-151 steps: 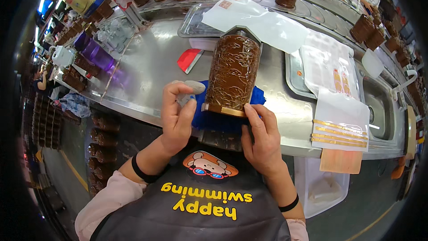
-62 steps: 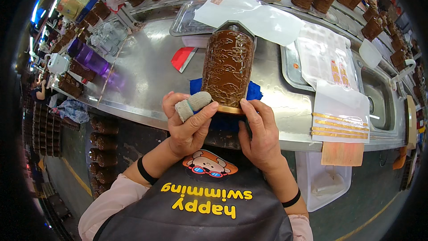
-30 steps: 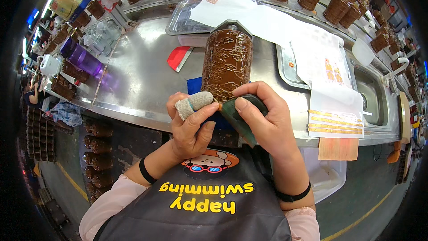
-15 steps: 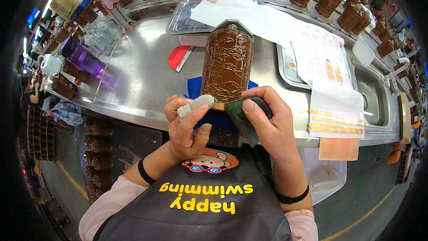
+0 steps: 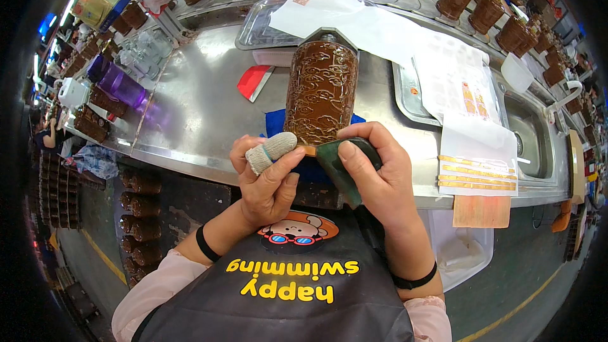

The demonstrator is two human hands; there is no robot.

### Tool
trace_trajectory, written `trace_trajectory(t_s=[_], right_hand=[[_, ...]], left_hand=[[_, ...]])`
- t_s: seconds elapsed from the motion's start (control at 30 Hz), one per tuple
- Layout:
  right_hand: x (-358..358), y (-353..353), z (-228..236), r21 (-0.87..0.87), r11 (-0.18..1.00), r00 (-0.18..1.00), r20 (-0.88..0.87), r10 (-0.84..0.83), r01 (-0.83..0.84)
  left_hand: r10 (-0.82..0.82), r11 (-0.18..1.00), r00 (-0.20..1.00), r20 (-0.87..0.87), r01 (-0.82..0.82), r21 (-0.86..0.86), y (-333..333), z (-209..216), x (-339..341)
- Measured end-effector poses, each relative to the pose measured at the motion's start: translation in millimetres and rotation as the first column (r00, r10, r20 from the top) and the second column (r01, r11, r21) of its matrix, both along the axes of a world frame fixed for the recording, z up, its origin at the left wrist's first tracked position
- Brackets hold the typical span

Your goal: Applying adhesive labels to ceramic jars and wiping them with a cloth in a factory setting.

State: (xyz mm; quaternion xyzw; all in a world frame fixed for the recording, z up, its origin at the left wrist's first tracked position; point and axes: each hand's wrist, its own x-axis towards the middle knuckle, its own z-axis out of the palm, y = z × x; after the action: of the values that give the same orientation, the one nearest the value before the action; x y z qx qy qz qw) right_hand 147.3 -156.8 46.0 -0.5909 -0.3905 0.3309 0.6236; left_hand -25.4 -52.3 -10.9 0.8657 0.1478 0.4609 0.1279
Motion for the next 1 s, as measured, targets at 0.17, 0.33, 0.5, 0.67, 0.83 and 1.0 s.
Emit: trace_trajectory(t_s=[0.17,0.33,0.5,0.67,0.83,1.0], right_hand=[[-0.3,-0.6,1.6,-0.012,1.000,1.000,-0.009,0.001,-0.001],[1.6,-2.7,-3.8,-0.012,1.000,1.000,-0.017,-0.015,0.015],[-0.1,-2.7,-0.9,-0.015,1.000,0.999,-0.039,-0.014,0.013],[1.1,-4.4,-1.2,-0.020,0.999,0.998,-0.053,-0.029,0.028],[3.5,-7.4,-6.1,-0.017,0.998,0.998,-0.023,-0.060,0.060],[5.9,-11.5,-7.3,-0.026,0.996,0.996,-0.022,-0.083,0.082]], left_hand=[[-0.012,1.000,1.000,0.018,0.012,0.000,1.1,-1.5,2.1],[-0.027,0.997,0.998,0.060,0.031,-0.066,1.2,-2.9,2.6],[-0.011,1.000,1.000,-0.026,0.011,-0.001,2.0,0.3,1.9],[0.008,0.999,0.999,-0.031,-0.007,0.042,1.4,-2.1,-2.2],[0.019,0.994,0.999,-0.028,-0.016,0.111,0.8,-7.3,-3.7],[0.068,0.956,0.997,-0.039,-0.054,0.287,-0.2,-7.4,-2.5]])
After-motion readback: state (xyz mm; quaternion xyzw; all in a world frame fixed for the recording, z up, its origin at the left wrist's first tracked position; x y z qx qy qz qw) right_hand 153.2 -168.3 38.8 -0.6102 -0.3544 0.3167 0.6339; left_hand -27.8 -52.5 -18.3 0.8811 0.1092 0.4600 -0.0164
